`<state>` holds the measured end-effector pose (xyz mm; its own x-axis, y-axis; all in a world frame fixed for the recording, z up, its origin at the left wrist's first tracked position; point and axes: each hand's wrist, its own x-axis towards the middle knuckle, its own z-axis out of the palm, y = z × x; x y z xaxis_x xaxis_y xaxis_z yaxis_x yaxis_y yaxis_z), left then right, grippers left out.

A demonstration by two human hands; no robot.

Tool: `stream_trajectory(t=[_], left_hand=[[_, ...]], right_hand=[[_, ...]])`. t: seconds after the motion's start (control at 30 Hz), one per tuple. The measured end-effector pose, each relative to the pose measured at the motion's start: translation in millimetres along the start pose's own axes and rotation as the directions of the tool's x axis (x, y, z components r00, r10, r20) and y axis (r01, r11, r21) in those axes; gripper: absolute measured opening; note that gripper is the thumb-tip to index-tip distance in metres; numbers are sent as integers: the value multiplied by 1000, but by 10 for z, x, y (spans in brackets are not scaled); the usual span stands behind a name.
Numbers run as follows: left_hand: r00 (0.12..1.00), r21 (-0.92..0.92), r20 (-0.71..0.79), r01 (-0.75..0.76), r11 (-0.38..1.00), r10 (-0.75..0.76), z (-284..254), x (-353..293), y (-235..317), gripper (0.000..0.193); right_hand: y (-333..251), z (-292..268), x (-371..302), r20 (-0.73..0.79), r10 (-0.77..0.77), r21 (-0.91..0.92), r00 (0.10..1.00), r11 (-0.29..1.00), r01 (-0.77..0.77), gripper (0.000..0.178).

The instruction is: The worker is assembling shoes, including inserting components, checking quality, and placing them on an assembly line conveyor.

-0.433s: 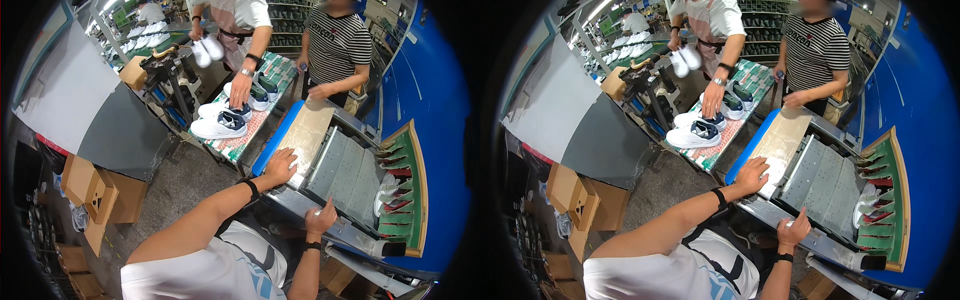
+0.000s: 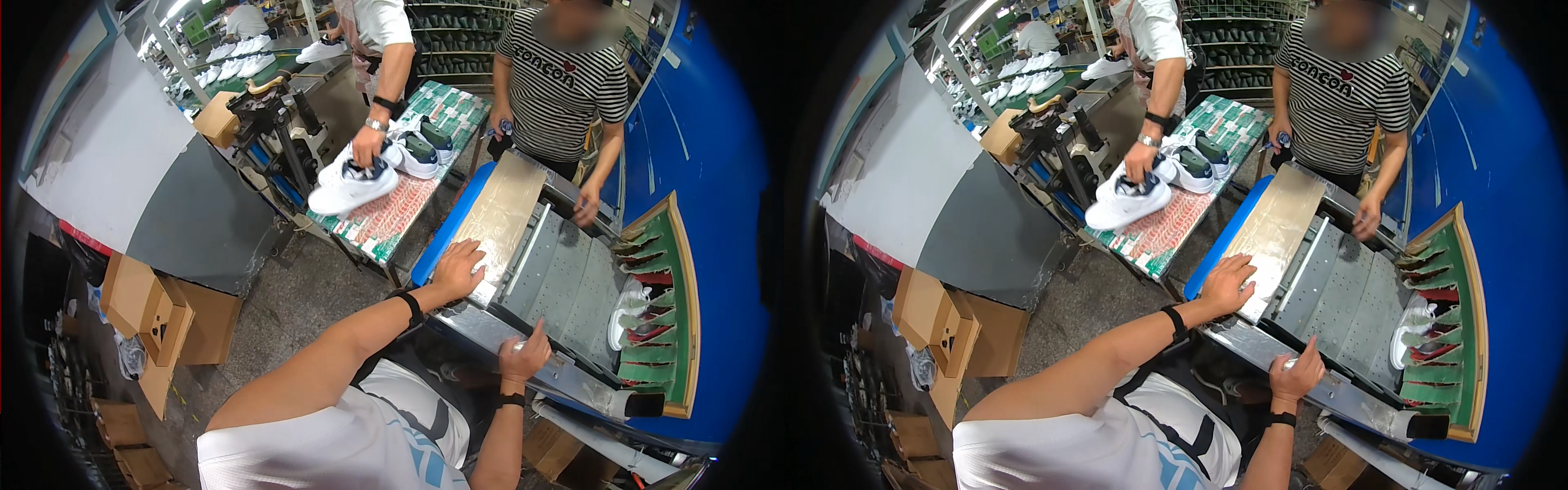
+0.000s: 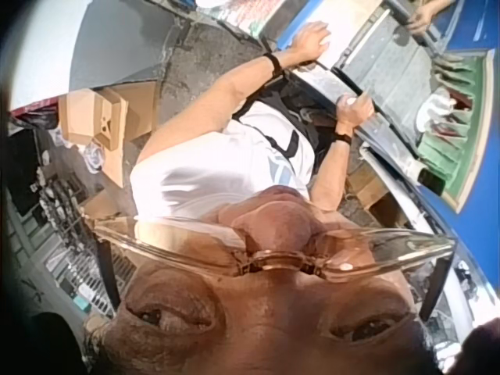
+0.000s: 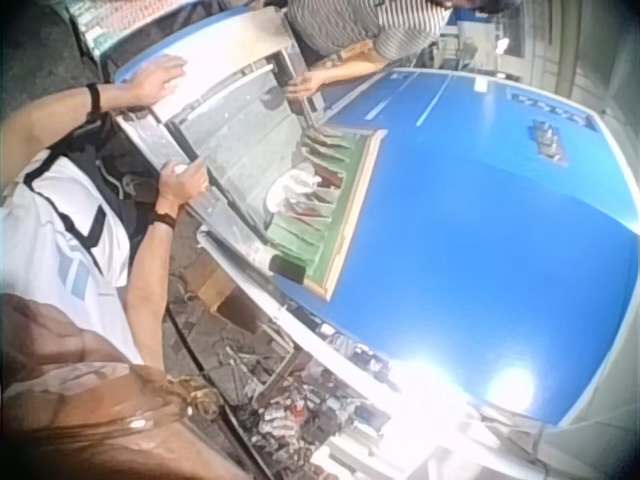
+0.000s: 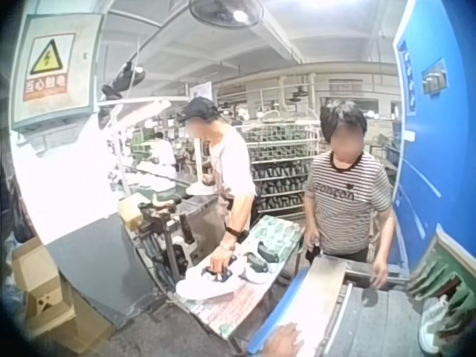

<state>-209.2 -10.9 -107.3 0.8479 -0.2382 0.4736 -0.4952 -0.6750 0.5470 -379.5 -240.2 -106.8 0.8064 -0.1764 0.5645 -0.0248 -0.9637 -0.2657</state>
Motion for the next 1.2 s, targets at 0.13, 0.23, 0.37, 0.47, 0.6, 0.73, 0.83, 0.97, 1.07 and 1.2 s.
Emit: stream_trajectory(t=[0.13, 0.23, 0.37, 0.47, 0.6, 0.73, 0.83, 0.97, 1.07, 1.2], left_hand=[[1000, 14, 1, -3, 1000, 3, 3, 1, -3, 35], [1000, 12, -3, -5, 1000, 5, 0, 1, 0, 35], [1000, 5, -5, 1, 1000, -1, 5, 5, -2, 34], [1000, 1, -18, -4, 1000, 4, 11, 8, -5, 35], [1000, 15, -6, -12, 1000, 12, 6, 23, -7, 36], [1000, 10, 16, 10, 1000, -10, -17, 37, 23, 37], [1000, -15, 15, 22, 1000, -21, -21, 30, 18, 37], [1000, 3, 13, 13, 1000, -13, -21, 13, 19, 37], [1000, -1, 8, 12, 1000, -12, -9, 10, 13, 36], [1000, -4, 9, 11, 1000, -11, 8, 12, -9, 35]], right_hand=[[0, 5, 2, -14, -2, -1, 1000, 1000, 2, 78], [0, 1, 0, -5, 2, 2, 1000, 1000, -2, 78], [5, 6, -1, -6, 0, 2, 1000, 1000, 0, 79], [4, 2, 0, 6, 11, 1, 1000, 1000, -11, 78], [7, 8, 6, -2, 6, 3, 1000, 1000, -6, 78], [9, 13, -5, 14, 20, 11, 1000, 1000, -21, 78], [-19, -22, 9, 16, 13, 5, 1000, 1000, -13, 77], [-17, -3, 0, 3, 8, 16, 1000, 1000, -8, 77], [-13, 5, 3, -13, 1, 11, 1000, 1000, -1, 77], [-10, 1, 15, -3, 2, -2, 1000, 1000, -2, 77]])
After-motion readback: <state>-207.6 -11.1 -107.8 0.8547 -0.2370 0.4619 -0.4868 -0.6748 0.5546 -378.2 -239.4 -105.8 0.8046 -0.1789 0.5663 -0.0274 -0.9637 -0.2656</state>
